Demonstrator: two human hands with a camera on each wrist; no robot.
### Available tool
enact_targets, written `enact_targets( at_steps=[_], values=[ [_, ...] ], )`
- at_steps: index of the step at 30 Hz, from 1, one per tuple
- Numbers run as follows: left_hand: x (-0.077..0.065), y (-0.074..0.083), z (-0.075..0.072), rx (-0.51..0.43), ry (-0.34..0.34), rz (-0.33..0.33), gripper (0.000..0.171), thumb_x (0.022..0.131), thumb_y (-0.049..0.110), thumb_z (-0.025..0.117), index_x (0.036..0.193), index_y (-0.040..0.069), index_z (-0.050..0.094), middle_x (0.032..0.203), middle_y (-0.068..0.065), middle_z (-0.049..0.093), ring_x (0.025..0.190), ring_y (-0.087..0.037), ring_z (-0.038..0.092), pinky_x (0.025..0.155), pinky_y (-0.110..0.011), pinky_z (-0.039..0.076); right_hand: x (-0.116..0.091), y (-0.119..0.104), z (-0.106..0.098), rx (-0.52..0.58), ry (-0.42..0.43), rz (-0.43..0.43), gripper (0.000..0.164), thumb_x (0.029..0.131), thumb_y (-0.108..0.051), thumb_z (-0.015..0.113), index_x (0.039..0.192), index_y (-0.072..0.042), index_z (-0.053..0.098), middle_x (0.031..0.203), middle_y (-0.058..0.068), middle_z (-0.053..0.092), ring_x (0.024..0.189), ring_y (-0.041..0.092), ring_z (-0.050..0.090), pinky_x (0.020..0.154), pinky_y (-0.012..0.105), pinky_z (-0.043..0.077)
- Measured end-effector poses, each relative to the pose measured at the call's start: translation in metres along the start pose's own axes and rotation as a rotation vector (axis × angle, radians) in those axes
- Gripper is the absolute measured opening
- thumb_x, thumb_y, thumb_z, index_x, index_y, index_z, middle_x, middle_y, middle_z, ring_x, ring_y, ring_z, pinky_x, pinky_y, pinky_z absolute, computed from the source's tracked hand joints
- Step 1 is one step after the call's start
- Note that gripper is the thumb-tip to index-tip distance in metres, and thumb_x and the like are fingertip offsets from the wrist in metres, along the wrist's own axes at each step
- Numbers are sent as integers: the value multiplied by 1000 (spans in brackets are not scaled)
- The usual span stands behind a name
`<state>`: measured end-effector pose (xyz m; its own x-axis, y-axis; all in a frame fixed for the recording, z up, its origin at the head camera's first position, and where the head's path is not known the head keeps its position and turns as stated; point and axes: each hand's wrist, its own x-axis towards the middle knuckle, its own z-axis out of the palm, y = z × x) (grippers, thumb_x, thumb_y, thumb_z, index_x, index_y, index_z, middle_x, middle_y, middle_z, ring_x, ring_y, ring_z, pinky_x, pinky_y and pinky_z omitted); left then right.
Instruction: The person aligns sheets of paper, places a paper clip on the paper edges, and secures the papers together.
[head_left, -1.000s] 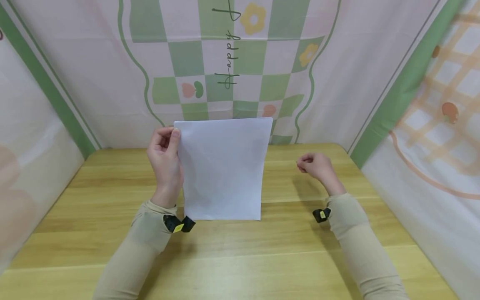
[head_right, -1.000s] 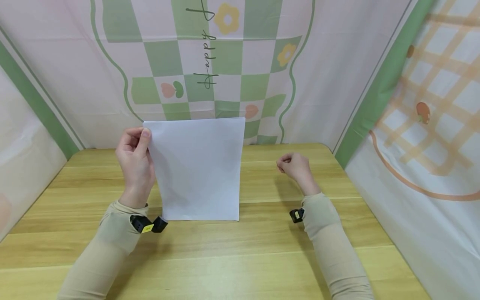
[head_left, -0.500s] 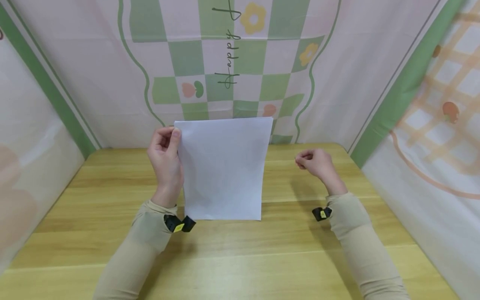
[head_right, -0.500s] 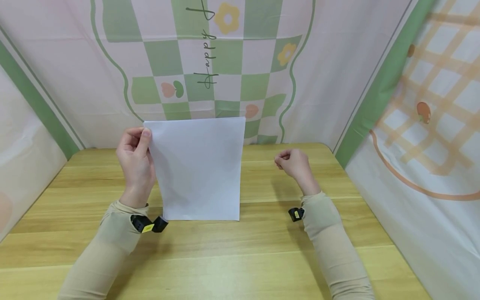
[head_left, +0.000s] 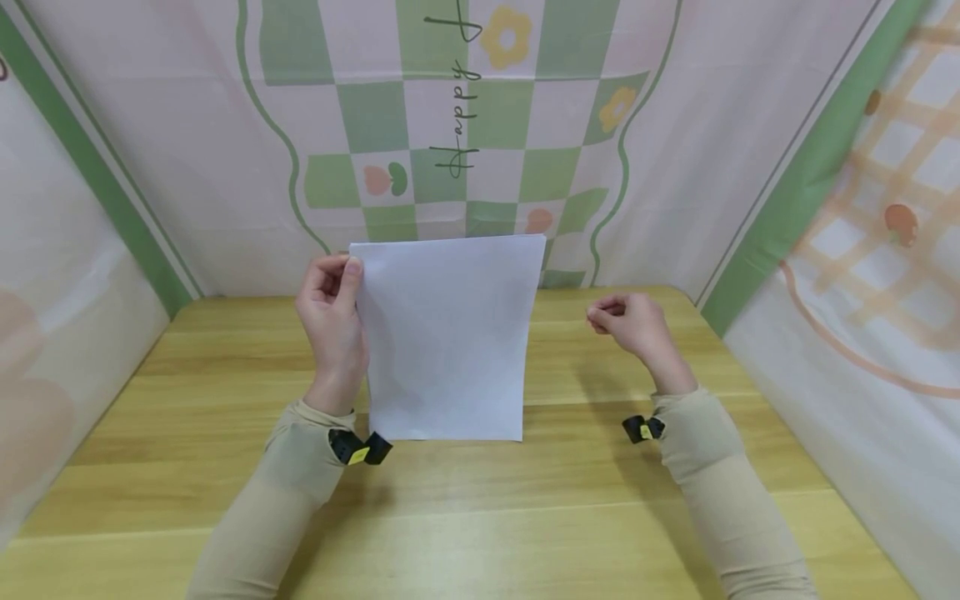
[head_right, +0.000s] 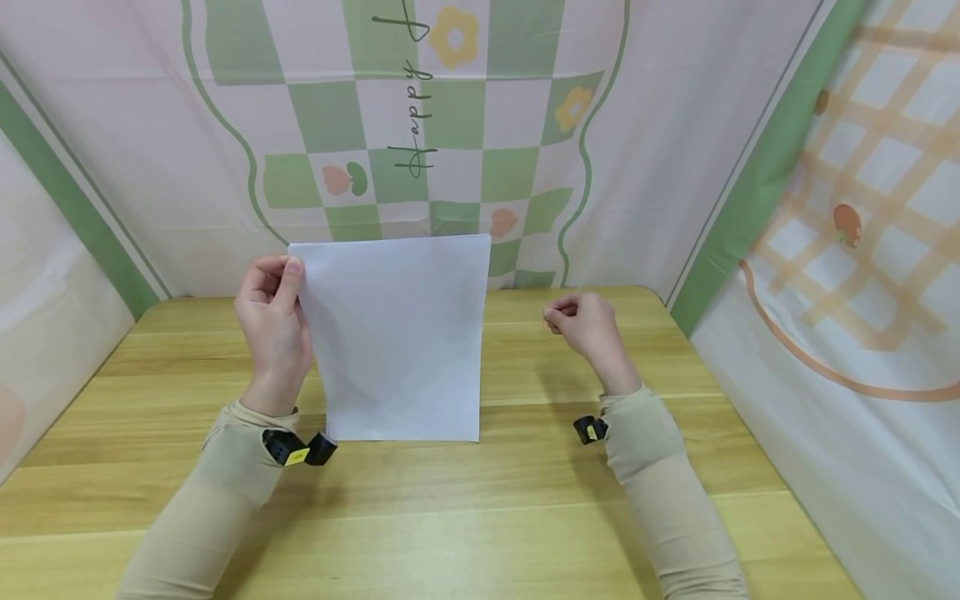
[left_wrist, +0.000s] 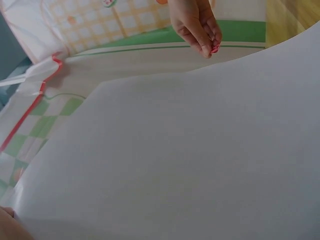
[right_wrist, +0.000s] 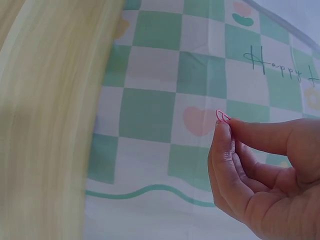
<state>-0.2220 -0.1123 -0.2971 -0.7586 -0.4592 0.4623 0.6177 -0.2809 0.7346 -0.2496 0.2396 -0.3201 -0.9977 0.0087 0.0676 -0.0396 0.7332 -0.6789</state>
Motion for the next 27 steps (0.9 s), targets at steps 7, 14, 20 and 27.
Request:
enact_targets(
  at_steps=[7, 14, 20, 27],
  values=[
    [0, -1, -1, 8, -1, -4, 3, 90, 10, 63, 91, 7, 62, 89, -3, 57, 81, -16, 52, 72, -21, 45, -6, -9, -2, 1, 32, -33, 26, 95, -23, 57, 106, -1, 65, 100, 18, 69, 82, 17, 68, 72, 26, 55],
    [-1, -3, -2, 27, -8, -7, 18, 90, 13, 63, 97, -3, 60, 89, -3, 56, 82, -16, 52, 72, -21, 45, -9, -16, -2, 38, 67, -64, 26, 94, -23, 59, 106, -1, 65, 99, 17, 70, 78, 12, 68, 68, 20, 54],
    [-1, -5, -2, 42, -10, -1, 22, 90, 15, 64, 98, -5, 59, 89, -2, 57, 81, -16, 51, 71, -21, 44, -12, -22, 0, 47, 99, -94, 26, 94, -25, 59, 106, -2, 65, 99, 15, 71, 75, 4, 67, 69, 20, 54],
    [-1, -6, -1, 24, -3, 1, 22, 89, 13, 65, 97, -7, 58, 87, -2, 56, 80, -16, 51, 70, -21, 43, -15, -30, 0, 66, 130, -112, 31, 93, -31, 59, 106, -3, 65, 100, 15, 71, 73, 0, 66, 68, 18, 54]
  ],
)
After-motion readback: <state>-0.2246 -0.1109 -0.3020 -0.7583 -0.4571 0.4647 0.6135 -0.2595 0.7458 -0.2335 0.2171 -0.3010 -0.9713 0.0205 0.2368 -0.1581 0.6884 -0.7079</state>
